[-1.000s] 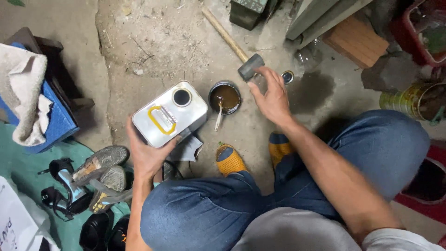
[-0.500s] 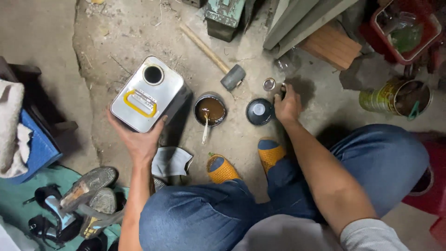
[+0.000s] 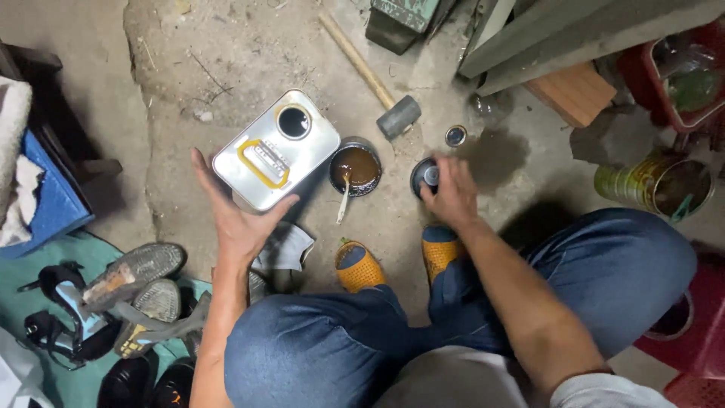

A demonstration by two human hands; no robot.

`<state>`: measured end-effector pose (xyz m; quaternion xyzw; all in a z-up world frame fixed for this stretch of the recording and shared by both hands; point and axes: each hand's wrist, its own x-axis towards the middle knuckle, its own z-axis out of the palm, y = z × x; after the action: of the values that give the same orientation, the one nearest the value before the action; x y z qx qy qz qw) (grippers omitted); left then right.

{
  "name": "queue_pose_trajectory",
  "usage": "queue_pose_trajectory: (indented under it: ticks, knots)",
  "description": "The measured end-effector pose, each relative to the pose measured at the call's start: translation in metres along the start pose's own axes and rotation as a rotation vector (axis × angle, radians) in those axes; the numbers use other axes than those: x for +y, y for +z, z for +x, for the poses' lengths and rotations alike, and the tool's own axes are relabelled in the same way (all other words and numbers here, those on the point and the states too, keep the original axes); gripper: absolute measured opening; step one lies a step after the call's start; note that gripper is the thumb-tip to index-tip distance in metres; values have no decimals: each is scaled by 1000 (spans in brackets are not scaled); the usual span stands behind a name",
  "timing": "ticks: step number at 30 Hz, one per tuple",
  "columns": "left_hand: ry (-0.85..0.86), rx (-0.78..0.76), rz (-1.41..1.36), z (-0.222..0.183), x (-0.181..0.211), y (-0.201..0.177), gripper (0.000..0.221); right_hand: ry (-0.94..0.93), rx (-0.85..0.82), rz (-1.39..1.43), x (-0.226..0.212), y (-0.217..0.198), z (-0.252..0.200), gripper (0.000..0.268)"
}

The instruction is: Preparing a shoe for repair by scraping the sole and applying adhesive.

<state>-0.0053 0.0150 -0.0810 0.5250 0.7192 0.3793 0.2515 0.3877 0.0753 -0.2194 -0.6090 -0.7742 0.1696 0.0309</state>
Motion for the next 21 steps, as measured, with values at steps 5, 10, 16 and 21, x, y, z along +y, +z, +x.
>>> queue_pose_trajectory:
  ticks: [5, 10, 16, 21]
  knots:
    - [69, -38, -10, 6, 14, -12, 149, 16, -282, 14, 2, -6, 0, 68]
    - [50, -118, 36, 16, 37, -27, 145, 72, -314, -3, 1, -2, 3, 69]
    - [114, -162, 70, 44, 85, -41, 122, 81, -387, -45, -13, -18, 3, 62]
    - [189, -424, 324, 79, 135, -59, 92, 129, -280, 173, 10, 1, 0, 67]
